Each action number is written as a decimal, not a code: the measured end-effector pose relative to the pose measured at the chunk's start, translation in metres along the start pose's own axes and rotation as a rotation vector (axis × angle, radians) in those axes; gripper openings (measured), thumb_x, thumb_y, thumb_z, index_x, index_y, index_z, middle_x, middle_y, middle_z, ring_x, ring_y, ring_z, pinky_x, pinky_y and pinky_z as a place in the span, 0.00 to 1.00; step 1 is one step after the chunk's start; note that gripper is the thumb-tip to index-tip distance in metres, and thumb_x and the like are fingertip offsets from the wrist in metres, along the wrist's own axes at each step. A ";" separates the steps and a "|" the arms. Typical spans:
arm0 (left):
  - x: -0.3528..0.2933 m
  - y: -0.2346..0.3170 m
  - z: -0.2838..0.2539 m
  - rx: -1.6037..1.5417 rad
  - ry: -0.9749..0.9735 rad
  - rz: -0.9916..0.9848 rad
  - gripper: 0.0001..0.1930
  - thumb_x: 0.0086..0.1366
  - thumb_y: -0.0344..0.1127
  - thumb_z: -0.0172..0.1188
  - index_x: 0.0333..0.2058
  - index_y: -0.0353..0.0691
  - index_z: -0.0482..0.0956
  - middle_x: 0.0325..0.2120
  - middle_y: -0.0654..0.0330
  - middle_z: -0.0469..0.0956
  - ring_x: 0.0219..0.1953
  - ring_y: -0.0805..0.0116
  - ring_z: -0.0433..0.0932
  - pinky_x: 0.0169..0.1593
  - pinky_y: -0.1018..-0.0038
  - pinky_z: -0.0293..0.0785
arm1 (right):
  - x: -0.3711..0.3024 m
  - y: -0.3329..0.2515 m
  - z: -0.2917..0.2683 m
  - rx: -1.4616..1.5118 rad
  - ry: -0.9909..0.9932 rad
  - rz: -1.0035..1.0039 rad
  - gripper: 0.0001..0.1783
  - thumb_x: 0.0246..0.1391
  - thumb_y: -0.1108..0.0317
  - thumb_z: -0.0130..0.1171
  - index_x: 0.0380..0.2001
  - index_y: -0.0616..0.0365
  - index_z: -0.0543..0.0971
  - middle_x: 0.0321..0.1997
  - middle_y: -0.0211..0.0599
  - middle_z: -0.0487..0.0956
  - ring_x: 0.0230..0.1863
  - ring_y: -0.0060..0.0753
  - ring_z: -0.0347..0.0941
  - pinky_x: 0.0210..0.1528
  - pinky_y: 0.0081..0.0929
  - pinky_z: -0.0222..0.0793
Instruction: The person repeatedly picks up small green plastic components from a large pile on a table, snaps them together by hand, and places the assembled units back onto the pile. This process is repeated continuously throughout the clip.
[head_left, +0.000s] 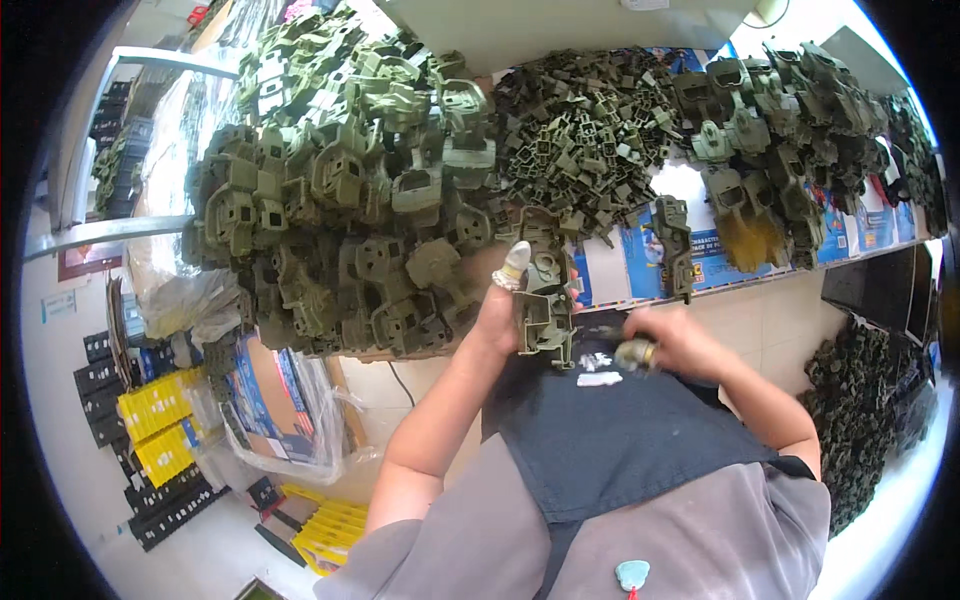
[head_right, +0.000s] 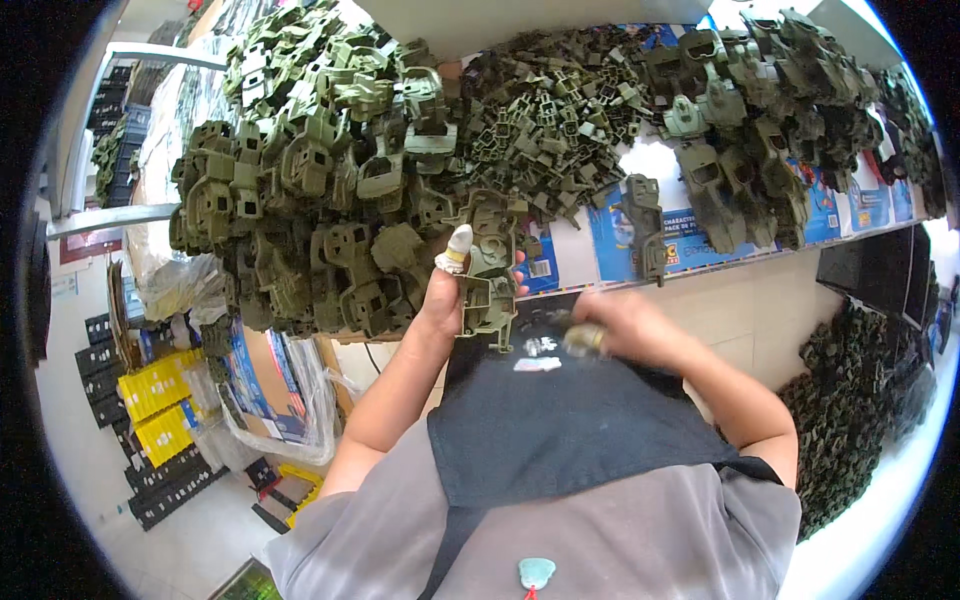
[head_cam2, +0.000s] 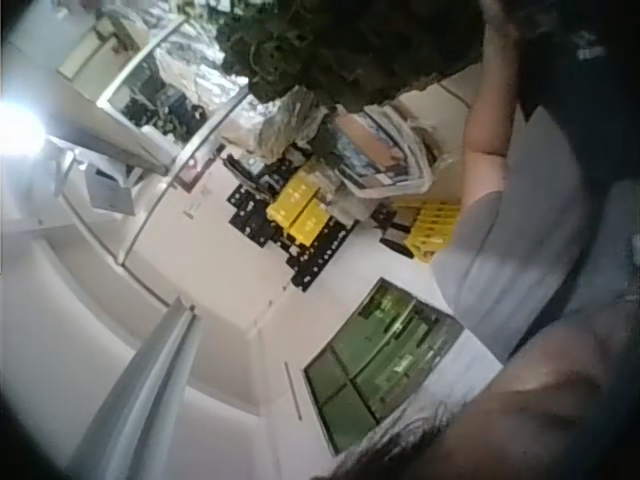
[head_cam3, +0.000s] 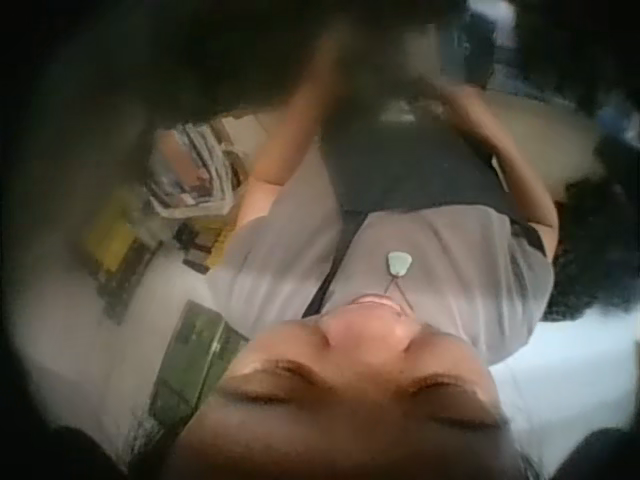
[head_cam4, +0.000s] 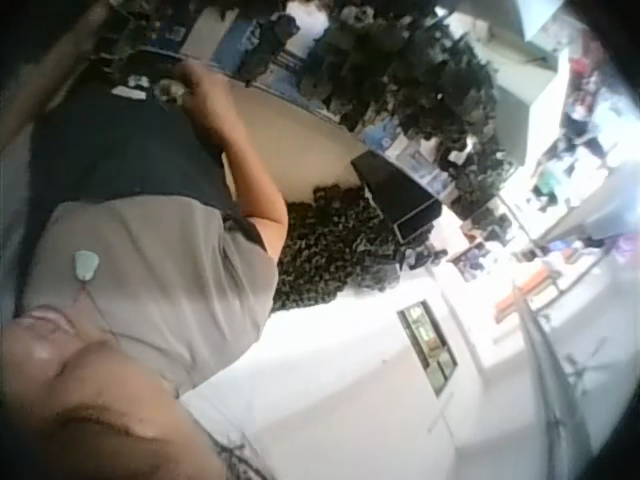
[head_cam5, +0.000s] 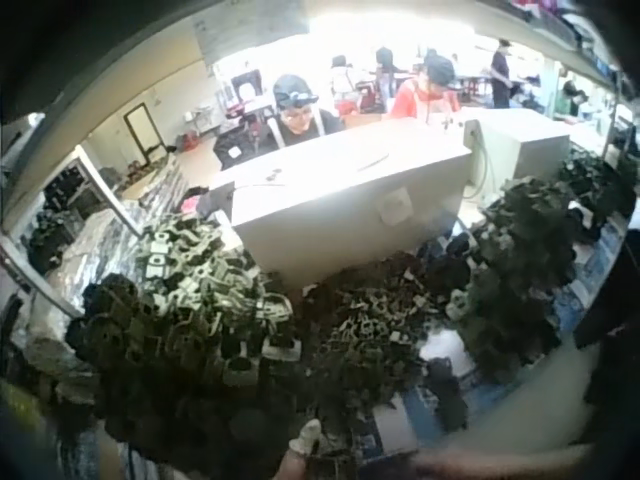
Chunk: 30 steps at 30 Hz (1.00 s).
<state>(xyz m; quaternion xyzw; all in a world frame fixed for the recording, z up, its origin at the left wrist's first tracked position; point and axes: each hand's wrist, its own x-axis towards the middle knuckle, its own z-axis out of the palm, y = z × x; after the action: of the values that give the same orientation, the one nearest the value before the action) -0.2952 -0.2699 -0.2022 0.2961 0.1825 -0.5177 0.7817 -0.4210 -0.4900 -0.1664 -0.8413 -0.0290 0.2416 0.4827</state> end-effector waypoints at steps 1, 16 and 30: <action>0.005 -0.001 -0.001 0.025 -0.039 0.002 0.28 0.64 0.55 0.38 0.51 0.36 0.66 0.43 0.48 0.73 0.35 0.59 0.78 0.38 0.61 0.78 | -0.008 -0.001 0.009 0.003 -0.045 -0.060 0.11 0.47 0.70 0.59 0.36 0.55 0.73 0.34 0.42 0.76 0.38 0.45 0.73 0.39 0.33 0.68; 0.028 -0.036 0.019 0.294 0.148 -0.236 0.19 0.64 0.49 0.49 0.50 0.49 0.62 0.37 0.64 0.73 0.36 0.72 0.76 0.38 0.71 0.76 | 0.007 -0.041 -0.008 -0.350 -0.052 -0.258 0.08 0.41 0.71 0.52 0.29 0.60 0.74 0.26 0.45 0.74 0.32 0.48 0.74 0.34 0.41 0.70; 0.013 -0.045 0.018 0.525 0.284 -0.076 0.19 0.65 0.47 0.48 0.51 0.46 0.63 0.40 0.63 0.73 0.40 0.71 0.74 0.41 0.70 0.74 | 0.006 -0.023 0.017 -0.228 -0.118 -0.145 0.18 0.40 0.76 0.52 0.39 0.54 0.75 0.30 0.43 0.74 0.33 0.48 0.73 0.37 0.41 0.68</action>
<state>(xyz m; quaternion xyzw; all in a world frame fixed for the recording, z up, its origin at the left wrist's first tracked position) -0.3318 -0.3040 -0.2084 0.5507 0.1609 -0.5293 0.6251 -0.4191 -0.4625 -0.1565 -0.8706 -0.1452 0.2505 0.3978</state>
